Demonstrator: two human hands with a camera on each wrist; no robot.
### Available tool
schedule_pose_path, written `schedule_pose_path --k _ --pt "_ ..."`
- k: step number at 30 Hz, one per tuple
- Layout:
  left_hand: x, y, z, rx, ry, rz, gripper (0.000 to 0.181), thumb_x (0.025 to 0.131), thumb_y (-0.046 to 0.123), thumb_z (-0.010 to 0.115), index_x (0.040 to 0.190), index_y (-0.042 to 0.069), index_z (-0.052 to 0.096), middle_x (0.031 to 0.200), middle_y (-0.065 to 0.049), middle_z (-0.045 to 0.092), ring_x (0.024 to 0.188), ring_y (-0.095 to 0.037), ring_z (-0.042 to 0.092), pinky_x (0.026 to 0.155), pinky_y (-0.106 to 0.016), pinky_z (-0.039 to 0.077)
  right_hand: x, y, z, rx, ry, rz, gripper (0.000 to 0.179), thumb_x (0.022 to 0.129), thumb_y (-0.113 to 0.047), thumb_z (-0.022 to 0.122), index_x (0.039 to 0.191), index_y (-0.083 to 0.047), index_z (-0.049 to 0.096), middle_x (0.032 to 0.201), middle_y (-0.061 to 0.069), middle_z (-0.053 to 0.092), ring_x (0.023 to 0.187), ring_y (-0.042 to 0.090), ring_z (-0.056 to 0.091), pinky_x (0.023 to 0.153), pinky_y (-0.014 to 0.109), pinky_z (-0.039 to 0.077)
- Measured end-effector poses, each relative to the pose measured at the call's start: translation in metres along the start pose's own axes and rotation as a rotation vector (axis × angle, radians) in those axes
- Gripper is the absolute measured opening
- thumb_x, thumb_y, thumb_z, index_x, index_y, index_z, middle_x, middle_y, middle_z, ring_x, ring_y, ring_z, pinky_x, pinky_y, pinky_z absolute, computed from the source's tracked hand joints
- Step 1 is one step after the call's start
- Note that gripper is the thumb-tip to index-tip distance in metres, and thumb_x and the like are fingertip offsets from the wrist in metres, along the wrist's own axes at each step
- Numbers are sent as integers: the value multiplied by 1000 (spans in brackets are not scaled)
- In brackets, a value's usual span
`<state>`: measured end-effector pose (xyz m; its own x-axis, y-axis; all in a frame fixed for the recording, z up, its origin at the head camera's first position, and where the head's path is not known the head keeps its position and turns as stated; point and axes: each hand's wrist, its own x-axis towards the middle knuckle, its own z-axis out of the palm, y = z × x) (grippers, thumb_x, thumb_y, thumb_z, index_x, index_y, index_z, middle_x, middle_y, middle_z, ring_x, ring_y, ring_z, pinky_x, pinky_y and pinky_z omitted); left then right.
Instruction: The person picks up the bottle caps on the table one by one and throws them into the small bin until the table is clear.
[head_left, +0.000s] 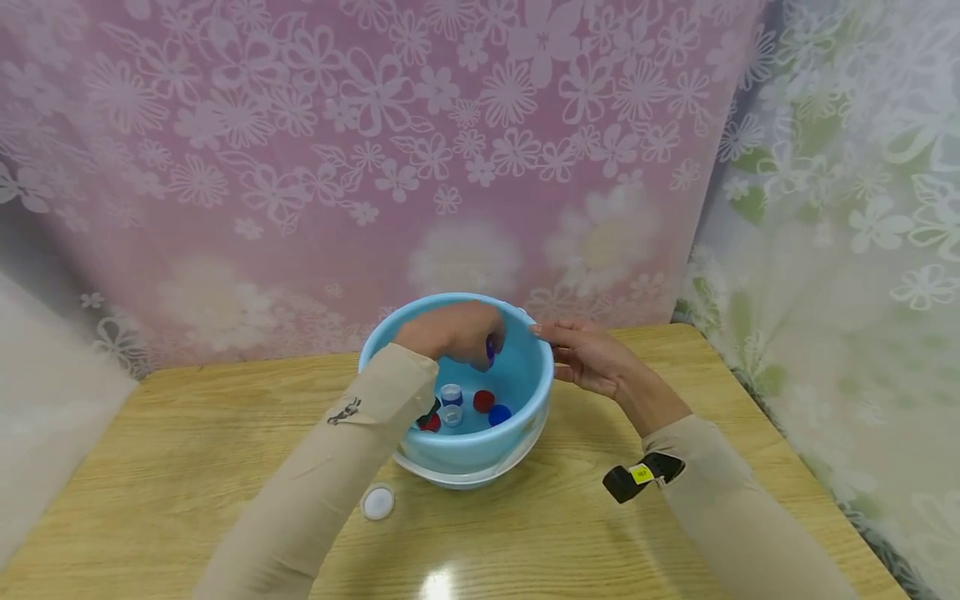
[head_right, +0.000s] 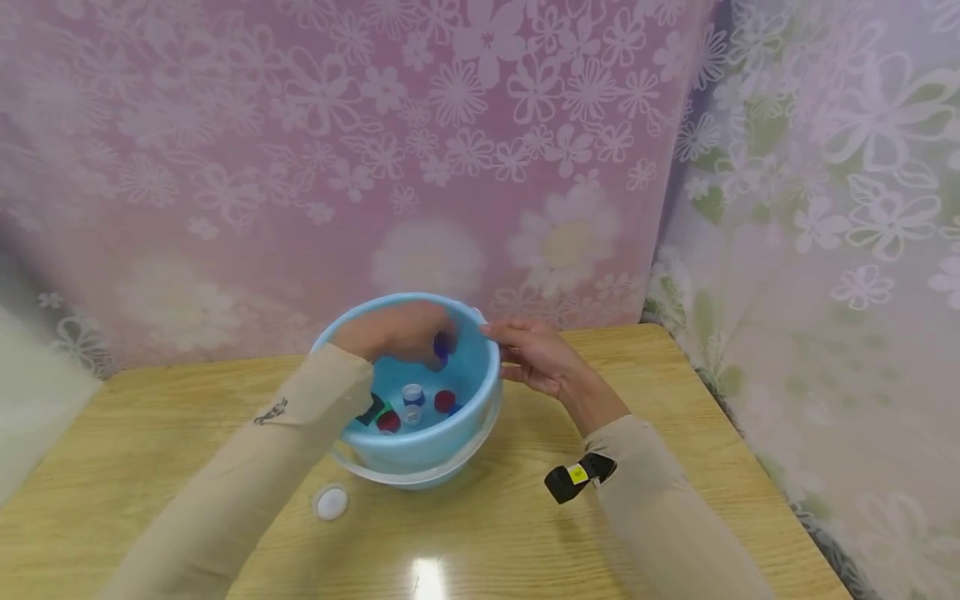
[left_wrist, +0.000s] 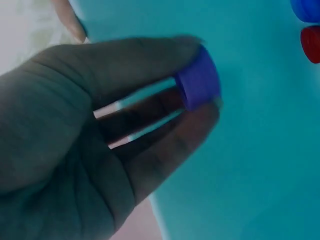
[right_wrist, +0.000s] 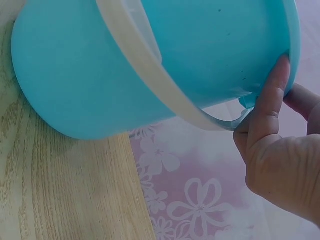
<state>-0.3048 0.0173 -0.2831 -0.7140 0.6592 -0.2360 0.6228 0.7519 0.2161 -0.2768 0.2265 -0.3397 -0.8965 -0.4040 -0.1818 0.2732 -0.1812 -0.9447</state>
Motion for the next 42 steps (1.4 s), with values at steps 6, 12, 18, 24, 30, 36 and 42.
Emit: schedule_pose_path --k 6,12,18,24,30,36,42 --pt "1 -3 -1 -18 -1 -15 20 88 14 69 108 12 70 92 3 63 80 -16 60 70 -27 52 0 0 0 -5 -4 -4 25 99 -20 55 115 -2 61 108 12 60 92 22 66 76 34 56" --pt "0 -5 0 -5 -12 -21 16 88 11 68 104 13 71 88 4 63 77 -16 58 66 -26 51 0 1 0 -4 -13 -8 24 99 -19 55 114 -2 63 108 12 60 92 22 65 77 34 56" --pt "1 -6 3 -9 3 -30 16 88 9 68 103 12 72 86 2 63 76 -17 57 65 -26 51 -1 2 0 1 0 -12 22 99 -19 55 112 -4 63 109 11 59 93 21 65 77 33 56" --pt "2 -7 4 -20 15 -53 25 88 12 69 113 12 68 97 1 63 83 -16 58 73 -28 52 -1 2 0 13 -9 -14 22 99 -18 55 113 -3 62 107 11 61 92 21 66 77 33 56" --pt "3 -8 5 -37 4 -78 36 87 17 71 122 13 63 115 -3 61 91 -16 57 79 -33 52 -1 2 -1 12 -9 -10 25 99 -19 55 116 -1 60 108 12 61 93 22 66 77 34 56" --pt "6 -11 5 -40 35 -62 33 88 20 69 120 13 64 113 -2 61 90 -16 57 77 -32 51 -1 2 -1 7 -4 -8 26 98 -19 56 117 -1 59 108 12 60 94 23 66 77 34 56" --pt "2 -14 0 -10 105 -29 28 90 21 65 117 13 65 112 -2 62 96 -17 56 84 -33 51 -1 2 -1 0 10 -3 25 98 -20 56 117 -3 60 109 12 60 95 23 65 79 35 55"
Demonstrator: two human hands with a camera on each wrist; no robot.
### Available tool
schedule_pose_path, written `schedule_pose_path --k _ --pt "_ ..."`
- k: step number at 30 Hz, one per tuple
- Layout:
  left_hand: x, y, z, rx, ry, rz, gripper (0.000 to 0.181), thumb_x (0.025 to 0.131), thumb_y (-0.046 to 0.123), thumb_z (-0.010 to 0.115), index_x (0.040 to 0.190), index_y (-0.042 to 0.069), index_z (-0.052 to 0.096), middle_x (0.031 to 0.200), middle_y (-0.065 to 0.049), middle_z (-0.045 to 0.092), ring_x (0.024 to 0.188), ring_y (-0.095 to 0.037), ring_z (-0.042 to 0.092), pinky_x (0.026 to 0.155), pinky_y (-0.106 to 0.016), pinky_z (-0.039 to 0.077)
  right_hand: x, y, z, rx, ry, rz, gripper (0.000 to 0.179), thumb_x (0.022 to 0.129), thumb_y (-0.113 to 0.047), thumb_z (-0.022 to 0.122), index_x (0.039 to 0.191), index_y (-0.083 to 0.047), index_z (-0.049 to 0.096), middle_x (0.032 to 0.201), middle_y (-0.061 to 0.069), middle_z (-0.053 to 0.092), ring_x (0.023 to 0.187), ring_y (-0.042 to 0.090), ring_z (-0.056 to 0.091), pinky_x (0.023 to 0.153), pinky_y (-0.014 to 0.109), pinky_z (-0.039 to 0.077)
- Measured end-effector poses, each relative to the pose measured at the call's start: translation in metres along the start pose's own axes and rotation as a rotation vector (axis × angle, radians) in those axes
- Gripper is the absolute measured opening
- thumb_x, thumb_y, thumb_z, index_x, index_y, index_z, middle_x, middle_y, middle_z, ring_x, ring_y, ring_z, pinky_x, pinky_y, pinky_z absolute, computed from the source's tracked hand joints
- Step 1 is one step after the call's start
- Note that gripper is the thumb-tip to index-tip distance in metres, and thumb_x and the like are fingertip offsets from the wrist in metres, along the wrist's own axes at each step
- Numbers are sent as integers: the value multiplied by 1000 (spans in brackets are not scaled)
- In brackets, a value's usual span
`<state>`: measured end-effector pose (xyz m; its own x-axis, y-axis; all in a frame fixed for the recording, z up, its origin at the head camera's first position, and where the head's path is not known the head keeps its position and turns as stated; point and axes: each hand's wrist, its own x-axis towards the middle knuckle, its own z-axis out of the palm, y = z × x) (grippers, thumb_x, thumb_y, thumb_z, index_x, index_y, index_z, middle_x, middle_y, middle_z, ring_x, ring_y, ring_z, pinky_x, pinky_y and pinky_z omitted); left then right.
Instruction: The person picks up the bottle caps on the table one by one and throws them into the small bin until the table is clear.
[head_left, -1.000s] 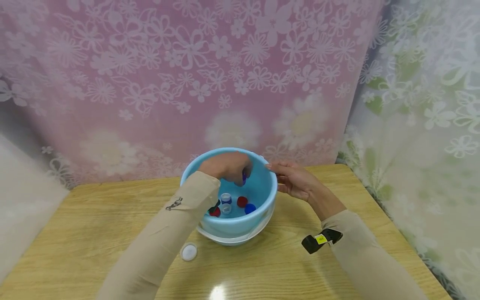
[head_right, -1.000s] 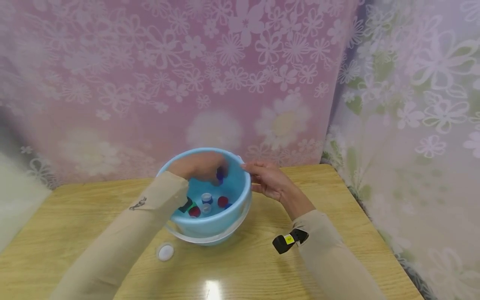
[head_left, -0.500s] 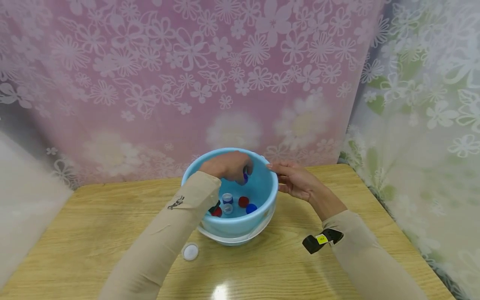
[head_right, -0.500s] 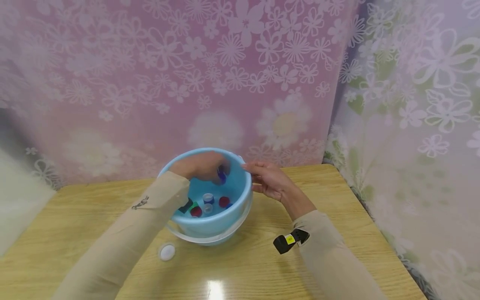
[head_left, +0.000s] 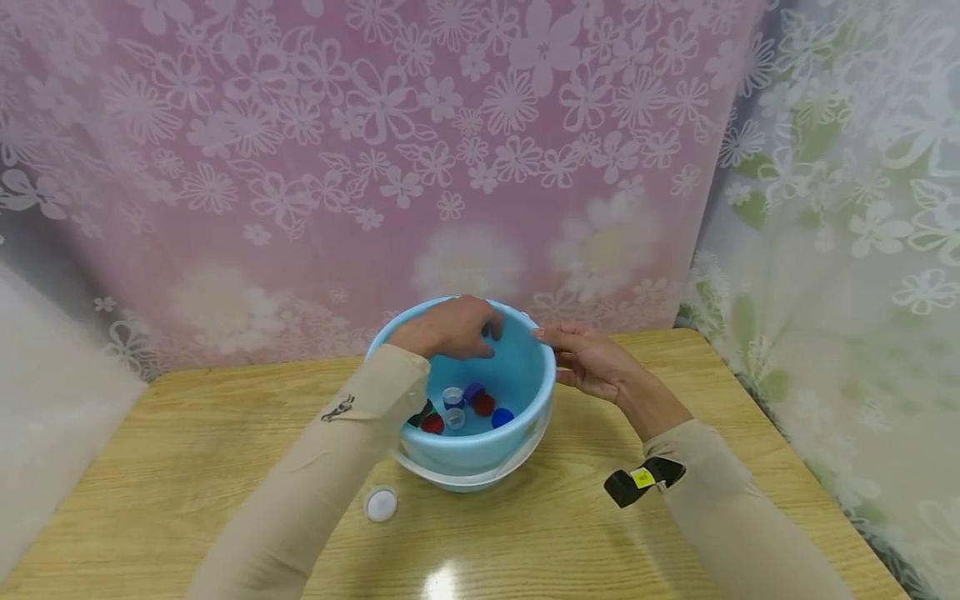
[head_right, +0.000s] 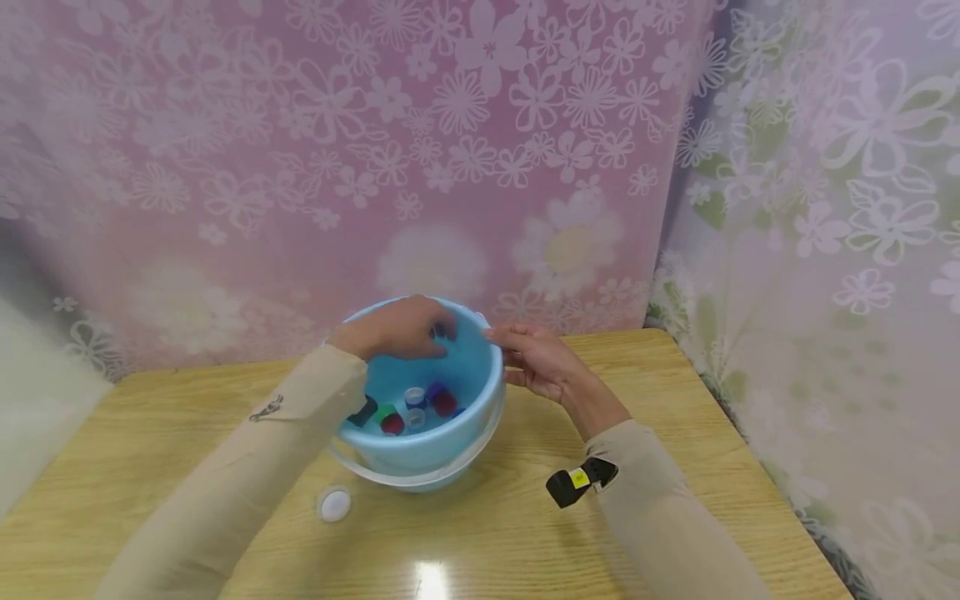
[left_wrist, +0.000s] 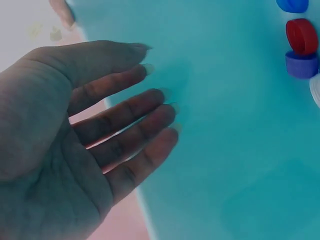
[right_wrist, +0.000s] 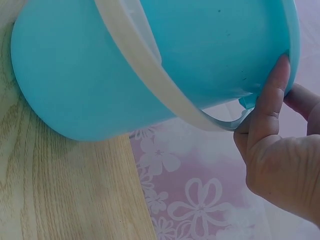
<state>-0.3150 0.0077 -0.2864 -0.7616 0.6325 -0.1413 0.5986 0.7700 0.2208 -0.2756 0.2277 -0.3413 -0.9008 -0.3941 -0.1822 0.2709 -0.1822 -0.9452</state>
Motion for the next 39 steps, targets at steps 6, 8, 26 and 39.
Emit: schedule_pose_path --k 6,8,26,39 --pt "-16 -4 -14 -21 70 63 26 92 20 61 116 10 66 115 -4 62 104 -19 57 89 -35 51 1 -2 5 -28 10 11 33 97 -22 58 122 0 56 110 12 61 95 23 65 80 35 55" --pt "-22 -3 -19 -35 84 105 25 93 19 61 115 8 66 114 -5 62 104 -19 57 89 -34 50 2 -2 6 -36 9 15 35 97 -22 58 124 1 55 110 12 61 95 23 65 80 36 55" --pt "-113 -4 -44 -76 422 295 16 90 12 65 106 8 66 103 -1 60 94 -17 58 79 -31 52 3 -2 5 -64 52 23 32 95 -23 62 117 0 57 103 10 62 86 20 67 76 32 56" --pt "-179 -40 30 -14 559 164 20 87 13 67 106 11 61 101 2 55 85 -12 58 65 -26 52 2 -2 6 -53 45 22 29 95 -22 62 114 -1 59 101 11 62 84 20 68 74 32 56"
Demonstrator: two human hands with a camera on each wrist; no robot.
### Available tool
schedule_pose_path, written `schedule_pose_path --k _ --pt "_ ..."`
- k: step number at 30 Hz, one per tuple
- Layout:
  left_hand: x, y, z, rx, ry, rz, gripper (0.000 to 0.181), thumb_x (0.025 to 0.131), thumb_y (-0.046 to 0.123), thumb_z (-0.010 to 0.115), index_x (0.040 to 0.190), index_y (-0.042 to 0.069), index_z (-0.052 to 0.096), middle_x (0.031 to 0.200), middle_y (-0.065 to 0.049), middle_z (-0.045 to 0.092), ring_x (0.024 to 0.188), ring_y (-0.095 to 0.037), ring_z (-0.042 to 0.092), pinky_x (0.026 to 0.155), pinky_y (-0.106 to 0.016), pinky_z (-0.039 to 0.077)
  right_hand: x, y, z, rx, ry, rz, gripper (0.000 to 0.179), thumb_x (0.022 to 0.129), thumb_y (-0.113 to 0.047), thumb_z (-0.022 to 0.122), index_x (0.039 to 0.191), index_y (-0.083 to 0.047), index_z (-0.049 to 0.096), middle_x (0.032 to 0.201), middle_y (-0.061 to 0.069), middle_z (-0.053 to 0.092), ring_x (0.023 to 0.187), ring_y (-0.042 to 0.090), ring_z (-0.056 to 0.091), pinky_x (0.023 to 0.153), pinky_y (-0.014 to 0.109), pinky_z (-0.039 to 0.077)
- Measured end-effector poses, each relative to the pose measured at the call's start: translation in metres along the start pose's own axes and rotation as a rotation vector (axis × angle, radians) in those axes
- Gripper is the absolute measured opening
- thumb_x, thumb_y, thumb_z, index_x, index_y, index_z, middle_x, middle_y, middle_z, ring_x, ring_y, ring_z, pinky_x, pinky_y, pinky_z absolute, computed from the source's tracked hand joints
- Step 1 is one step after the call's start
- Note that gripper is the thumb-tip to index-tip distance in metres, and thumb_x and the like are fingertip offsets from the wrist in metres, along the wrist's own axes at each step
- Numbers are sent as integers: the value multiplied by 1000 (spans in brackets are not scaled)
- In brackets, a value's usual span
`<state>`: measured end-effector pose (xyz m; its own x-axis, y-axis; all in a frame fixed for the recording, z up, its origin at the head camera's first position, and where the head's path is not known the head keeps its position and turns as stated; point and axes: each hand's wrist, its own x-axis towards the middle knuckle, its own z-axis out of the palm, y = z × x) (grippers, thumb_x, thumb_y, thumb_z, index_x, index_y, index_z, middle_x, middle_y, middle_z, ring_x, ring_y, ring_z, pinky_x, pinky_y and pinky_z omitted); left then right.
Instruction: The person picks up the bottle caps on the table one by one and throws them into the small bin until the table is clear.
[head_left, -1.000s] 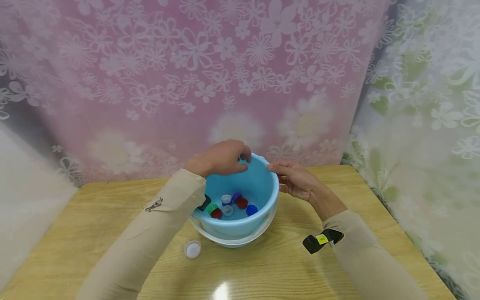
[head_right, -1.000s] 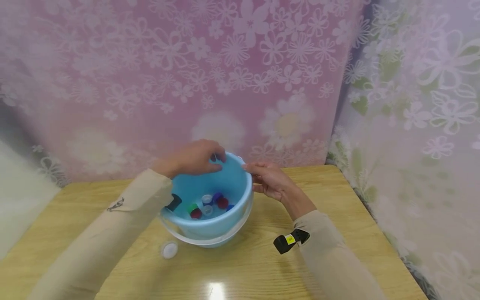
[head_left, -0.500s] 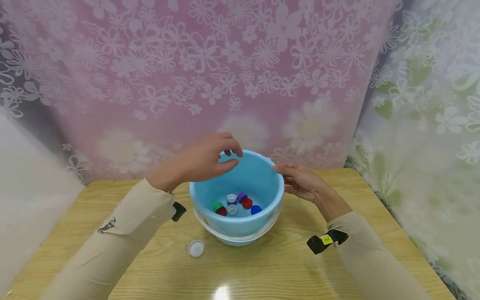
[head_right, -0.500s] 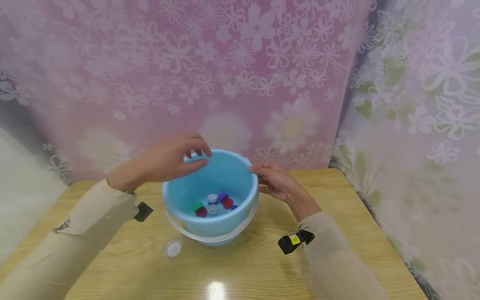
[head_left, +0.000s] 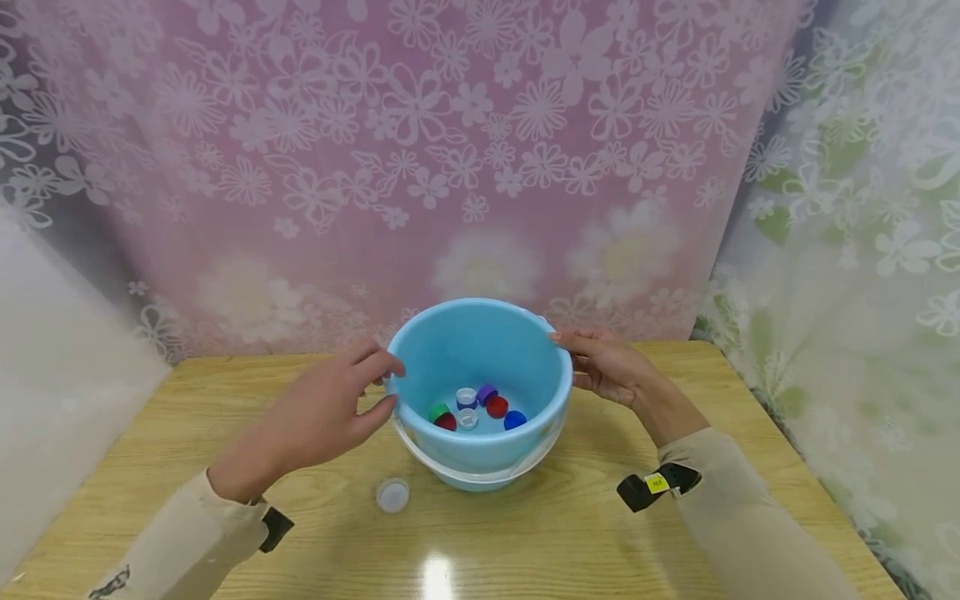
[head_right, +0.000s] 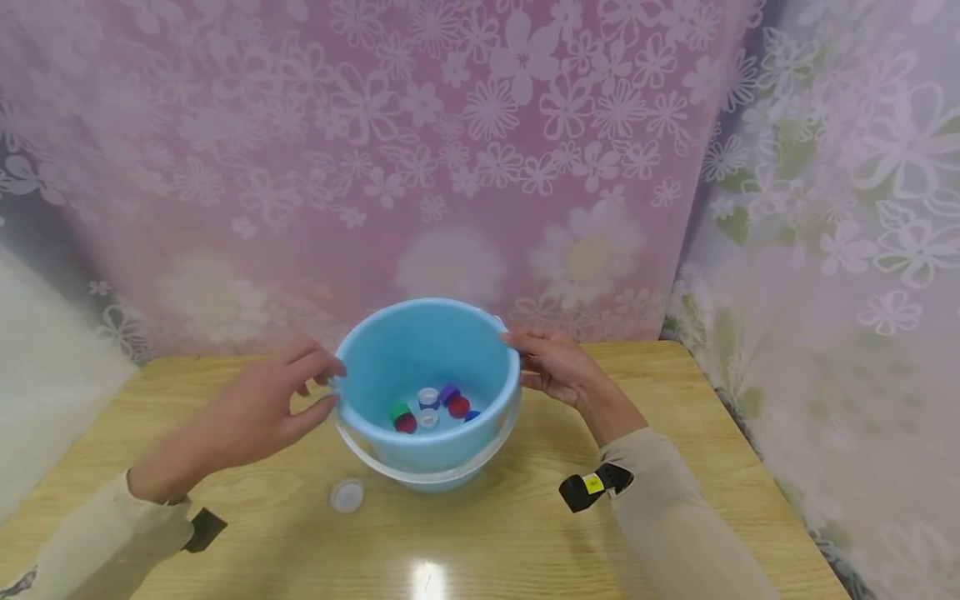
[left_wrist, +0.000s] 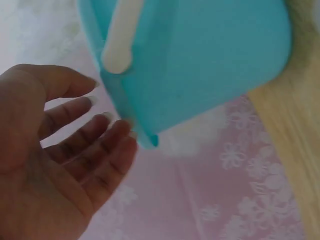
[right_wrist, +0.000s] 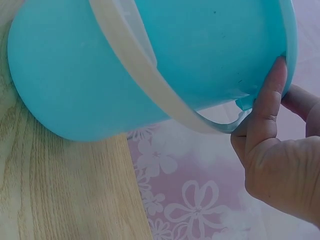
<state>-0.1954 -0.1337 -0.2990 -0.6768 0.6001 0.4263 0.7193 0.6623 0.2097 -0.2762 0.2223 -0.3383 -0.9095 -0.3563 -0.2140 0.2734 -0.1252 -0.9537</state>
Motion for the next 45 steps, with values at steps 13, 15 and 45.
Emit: schedule_pose_path --k 13,15,45 --pt "-60 -19 39 -86 -157 -119 23 88 14 68 107 19 56 105 12 50 88 -7 55 71 -25 52 0 1 -1 7 1 -5 26 97 -21 59 114 -1 59 100 9 64 84 19 68 75 32 56" --pt "-66 -19 47 -102 -224 -135 24 88 15 68 109 19 57 107 11 50 90 -9 57 72 -26 52 0 1 -1 2 5 -4 28 96 -21 60 115 0 58 101 10 64 85 19 68 76 32 56" --pt "-76 -19 106 -63 -406 -148 35 84 20 73 116 14 63 111 0 50 95 -18 46 69 -31 50 1 2 0 -10 5 -2 29 97 -23 58 115 0 57 100 10 62 83 19 67 75 32 56"
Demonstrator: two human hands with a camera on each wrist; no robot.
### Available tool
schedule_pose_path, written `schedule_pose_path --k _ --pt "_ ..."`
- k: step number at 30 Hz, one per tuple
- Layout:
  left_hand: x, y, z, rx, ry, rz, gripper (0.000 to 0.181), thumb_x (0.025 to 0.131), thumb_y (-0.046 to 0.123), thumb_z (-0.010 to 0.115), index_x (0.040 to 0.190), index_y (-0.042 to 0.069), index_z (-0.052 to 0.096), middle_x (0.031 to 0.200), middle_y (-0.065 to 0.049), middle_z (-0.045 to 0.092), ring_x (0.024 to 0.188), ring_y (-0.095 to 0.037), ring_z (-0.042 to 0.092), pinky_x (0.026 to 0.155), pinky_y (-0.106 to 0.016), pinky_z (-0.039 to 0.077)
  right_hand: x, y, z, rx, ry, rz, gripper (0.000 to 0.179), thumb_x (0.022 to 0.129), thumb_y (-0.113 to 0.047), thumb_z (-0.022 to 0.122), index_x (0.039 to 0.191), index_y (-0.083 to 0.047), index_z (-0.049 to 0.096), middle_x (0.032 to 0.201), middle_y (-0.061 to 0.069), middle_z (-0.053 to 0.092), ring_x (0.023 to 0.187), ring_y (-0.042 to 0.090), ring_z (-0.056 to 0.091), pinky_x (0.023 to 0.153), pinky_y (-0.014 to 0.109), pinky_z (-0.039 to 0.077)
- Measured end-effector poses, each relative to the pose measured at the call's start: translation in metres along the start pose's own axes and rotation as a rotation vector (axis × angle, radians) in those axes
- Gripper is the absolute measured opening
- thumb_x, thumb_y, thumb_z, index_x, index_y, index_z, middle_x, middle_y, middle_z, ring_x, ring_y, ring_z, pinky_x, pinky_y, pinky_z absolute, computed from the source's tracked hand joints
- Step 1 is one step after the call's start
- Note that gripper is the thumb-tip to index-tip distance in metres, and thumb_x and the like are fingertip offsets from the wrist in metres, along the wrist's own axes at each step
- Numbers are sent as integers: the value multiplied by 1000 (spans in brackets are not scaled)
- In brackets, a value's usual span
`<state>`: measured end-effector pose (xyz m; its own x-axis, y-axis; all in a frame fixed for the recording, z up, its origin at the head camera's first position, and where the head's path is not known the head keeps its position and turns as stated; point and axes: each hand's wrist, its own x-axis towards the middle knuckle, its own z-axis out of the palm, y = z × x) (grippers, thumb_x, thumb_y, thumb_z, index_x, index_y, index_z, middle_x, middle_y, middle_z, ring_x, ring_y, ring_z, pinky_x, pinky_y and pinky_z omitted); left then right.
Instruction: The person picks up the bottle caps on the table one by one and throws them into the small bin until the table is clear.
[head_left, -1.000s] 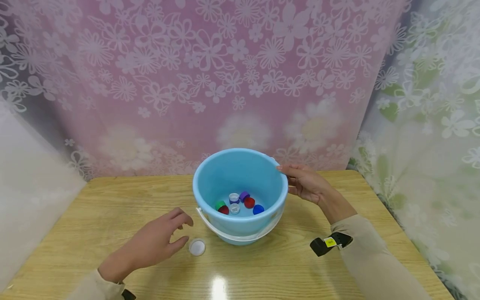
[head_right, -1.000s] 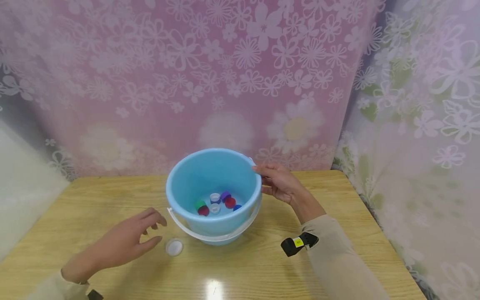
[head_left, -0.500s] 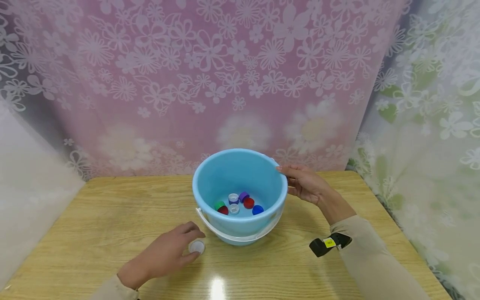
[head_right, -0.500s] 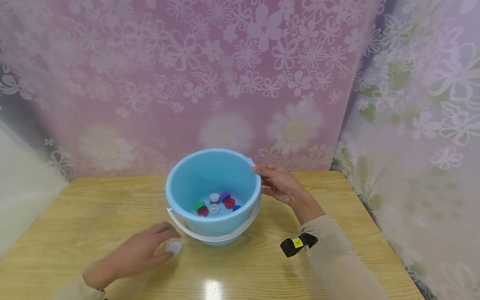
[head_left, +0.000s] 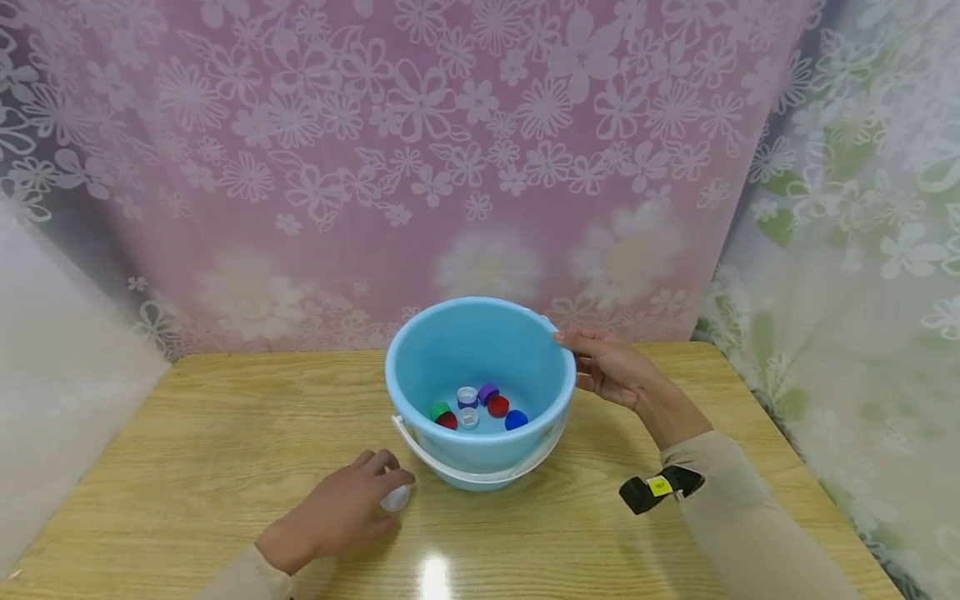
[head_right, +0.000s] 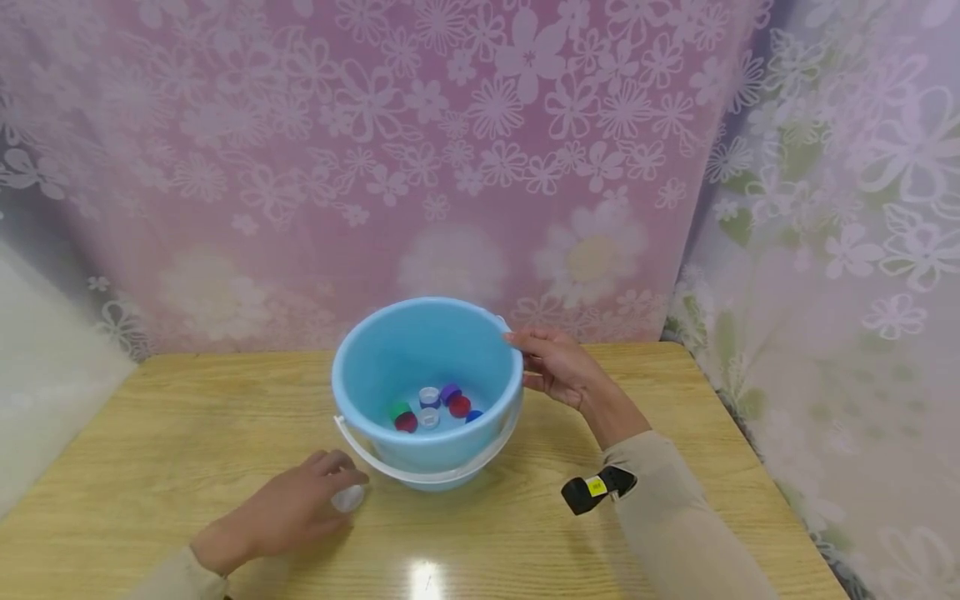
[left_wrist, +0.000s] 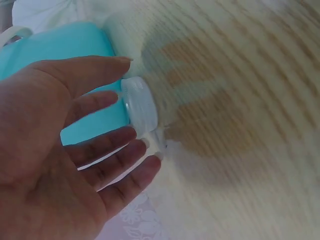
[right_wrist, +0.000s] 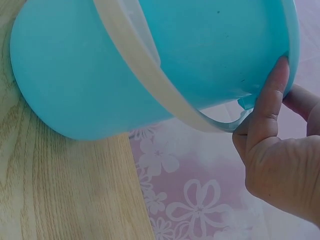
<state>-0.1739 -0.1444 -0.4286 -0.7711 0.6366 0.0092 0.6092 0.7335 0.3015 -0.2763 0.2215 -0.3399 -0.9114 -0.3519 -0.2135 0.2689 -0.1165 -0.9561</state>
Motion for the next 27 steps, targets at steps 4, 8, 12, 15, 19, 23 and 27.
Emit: schedule_pose_path --k 4,8,12,15,19,23,27 --pt "2 -2 3 -44 -30 -3 27 86 16 69 113 17 66 108 2 49 94 -17 45 72 -31 50 0 0 0 5 -3 1 30 97 -23 59 116 0 57 100 10 62 83 20 67 75 32 56" --pt "2 -5 5 -72 -2 19 19 88 11 68 105 18 68 102 4 49 89 -15 44 73 -30 48 0 0 1 6 -1 0 30 97 -23 59 115 -1 58 99 10 62 83 19 67 74 31 56" --pt "2 -7 6 -94 10 31 16 88 9 68 101 20 67 98 7 48 87 -13 42 73 -28 47 -1 0 0 10 2 0 27 97 -23 59 114 -2 58 98 10 62 81 19 68 72 30 57" --pt "1 -8 7 -100 2 22 16 88 10 69 101 20 67 98 8 47 86 -13 42 72 -28 46 -1 0 1 14 -1 0 27 97 -23 59 113 -2 59 98 10 63 81 18 68 72 29 57" --pt "2 -8 8 -91 -2 15 16 88 12 69 101 20 67 98 8 47 86 -13 41 71 -27 46 -1 0 1 12 2 -1 26 97 -23 59 113 -2 59 98 9 63 81 18 68 72 29 57" --pt "2 -9 8 -83 1 14 15 88 12 69 101 20 67 98 8 47 86 -13 41 71 -27 46 -2 0 0 5 2 -7 26 97 -24 59 112 -2 59 98 10 62 82 19 68 72 30 57" --pt "2 -8 8 -85 9 17 15 88 11 69 101 20 67 97 8 47 86 -13 41 72 -27 45 -2 0 0 12 -4 -12 25 97 -23 59 111 -3 60 98 10 63 82 19 68 72 30 57"
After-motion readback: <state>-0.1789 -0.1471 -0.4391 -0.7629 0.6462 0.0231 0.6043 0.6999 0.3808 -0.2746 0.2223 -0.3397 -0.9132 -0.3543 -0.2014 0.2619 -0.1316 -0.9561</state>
